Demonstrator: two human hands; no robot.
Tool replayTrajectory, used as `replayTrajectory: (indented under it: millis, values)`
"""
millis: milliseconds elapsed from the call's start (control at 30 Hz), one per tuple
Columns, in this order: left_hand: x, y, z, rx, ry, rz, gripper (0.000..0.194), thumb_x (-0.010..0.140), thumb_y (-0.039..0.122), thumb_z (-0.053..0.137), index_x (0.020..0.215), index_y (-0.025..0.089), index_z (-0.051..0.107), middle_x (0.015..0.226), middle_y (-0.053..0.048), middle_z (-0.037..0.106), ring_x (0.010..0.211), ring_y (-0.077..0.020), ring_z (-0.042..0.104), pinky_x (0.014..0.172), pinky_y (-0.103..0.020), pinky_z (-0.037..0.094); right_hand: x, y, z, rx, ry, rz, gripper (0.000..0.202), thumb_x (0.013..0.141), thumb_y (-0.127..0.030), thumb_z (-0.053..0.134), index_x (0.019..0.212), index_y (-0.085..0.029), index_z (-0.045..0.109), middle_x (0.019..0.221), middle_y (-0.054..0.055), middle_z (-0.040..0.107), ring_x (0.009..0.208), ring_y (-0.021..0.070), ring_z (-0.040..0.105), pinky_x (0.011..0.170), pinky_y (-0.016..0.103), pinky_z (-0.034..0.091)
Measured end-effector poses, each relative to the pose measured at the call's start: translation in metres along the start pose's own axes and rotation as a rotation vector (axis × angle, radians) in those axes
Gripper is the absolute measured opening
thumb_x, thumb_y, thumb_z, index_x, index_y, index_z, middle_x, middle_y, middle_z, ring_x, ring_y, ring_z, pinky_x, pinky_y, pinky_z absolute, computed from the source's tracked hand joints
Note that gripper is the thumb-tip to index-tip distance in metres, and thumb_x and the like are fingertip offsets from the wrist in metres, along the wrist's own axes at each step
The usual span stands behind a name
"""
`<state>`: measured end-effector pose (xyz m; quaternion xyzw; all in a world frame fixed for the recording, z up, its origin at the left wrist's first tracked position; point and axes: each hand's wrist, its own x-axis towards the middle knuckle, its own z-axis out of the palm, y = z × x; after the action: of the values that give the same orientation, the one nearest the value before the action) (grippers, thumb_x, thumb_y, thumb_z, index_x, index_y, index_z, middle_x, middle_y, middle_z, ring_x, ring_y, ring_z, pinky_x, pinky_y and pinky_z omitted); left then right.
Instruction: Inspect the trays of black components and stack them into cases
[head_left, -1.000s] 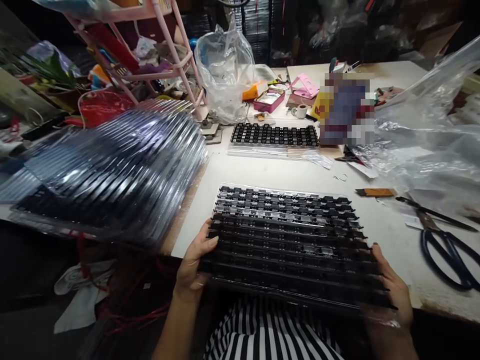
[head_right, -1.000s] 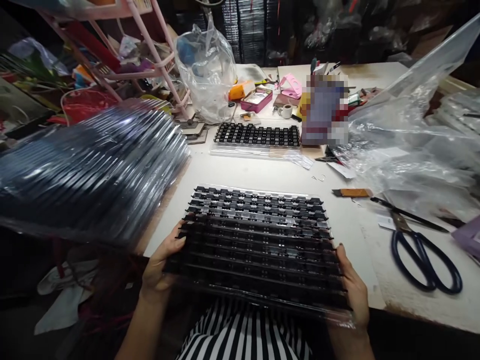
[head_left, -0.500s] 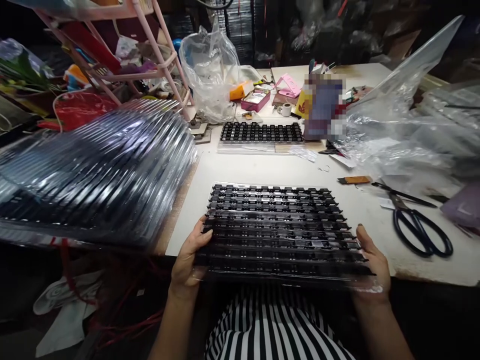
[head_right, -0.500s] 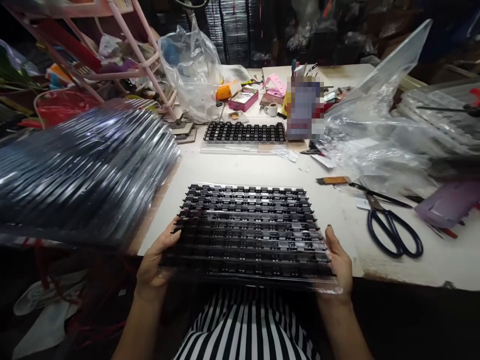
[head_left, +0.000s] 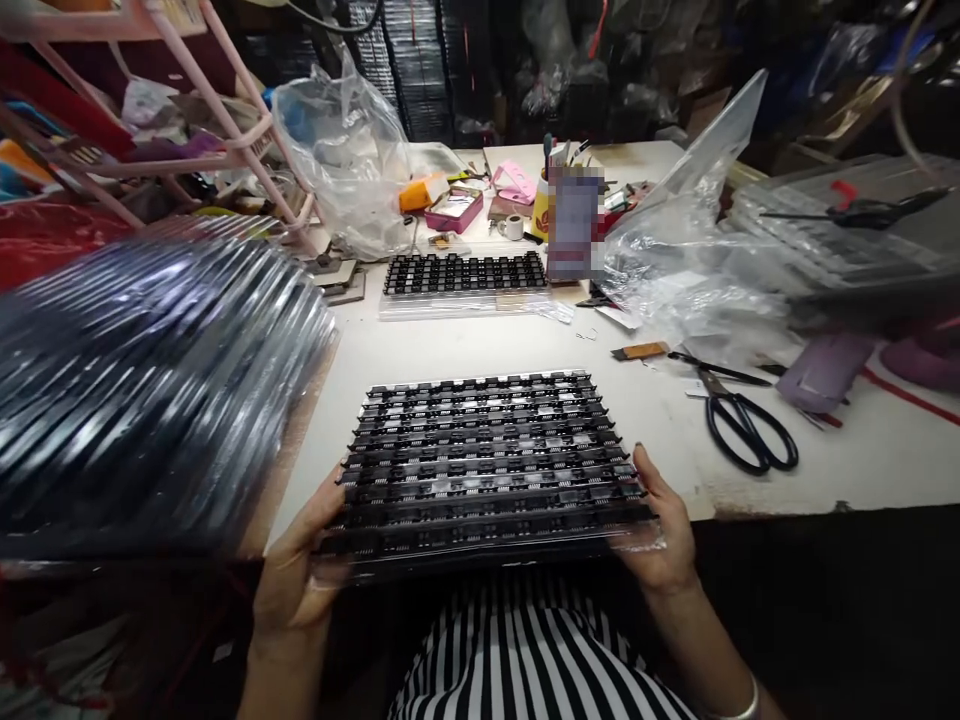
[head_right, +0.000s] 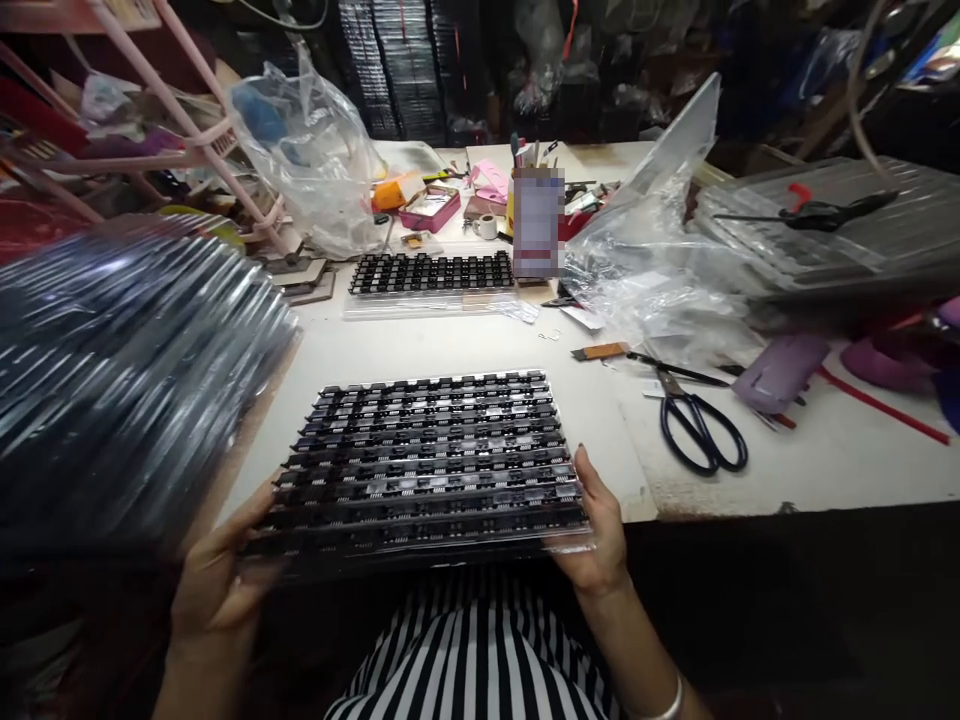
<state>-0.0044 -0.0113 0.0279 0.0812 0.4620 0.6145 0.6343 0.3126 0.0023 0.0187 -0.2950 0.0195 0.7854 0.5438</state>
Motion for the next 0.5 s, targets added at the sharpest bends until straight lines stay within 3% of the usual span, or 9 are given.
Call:
replayTrajectory:
  millis: [233,500]
  values:
    - [0.0008,-0.0046,0.0031,0.128,0.006,0.007,0.054,0.075,0.016,0.063,0.127,0.025,0.055,0.118,-0.002,0.067,0.109,-0.0240,0.061,0.089,-0.028,0.052,0.0026,0.0010,0.0007,-0.006,-0.024,0.005,0.041,0.097,-0.035,0.034,0.094,-0.021,0.072,0.093,0.004,0.075,0.097,0.0203,0.067,0.099,0.043,0.045]
    - [0.0026,-0.0079,0.0035,0.138,0.073,0.026,0.056,0.074,0.016,0.062,0.128,0.027,0.054,0.122,0.000,0.065,0.116,-0.0242,0.056,0.095,-0.029,0.047,0.0062,0.0003,0.0020,0.023,-0.079,0.017,0.039,0.098,-0.037,0.033,0.105,-0.022,0.069,0.100,0.004,0.073,0.102,0.0197,0.065,0.100,0.044,0.044]
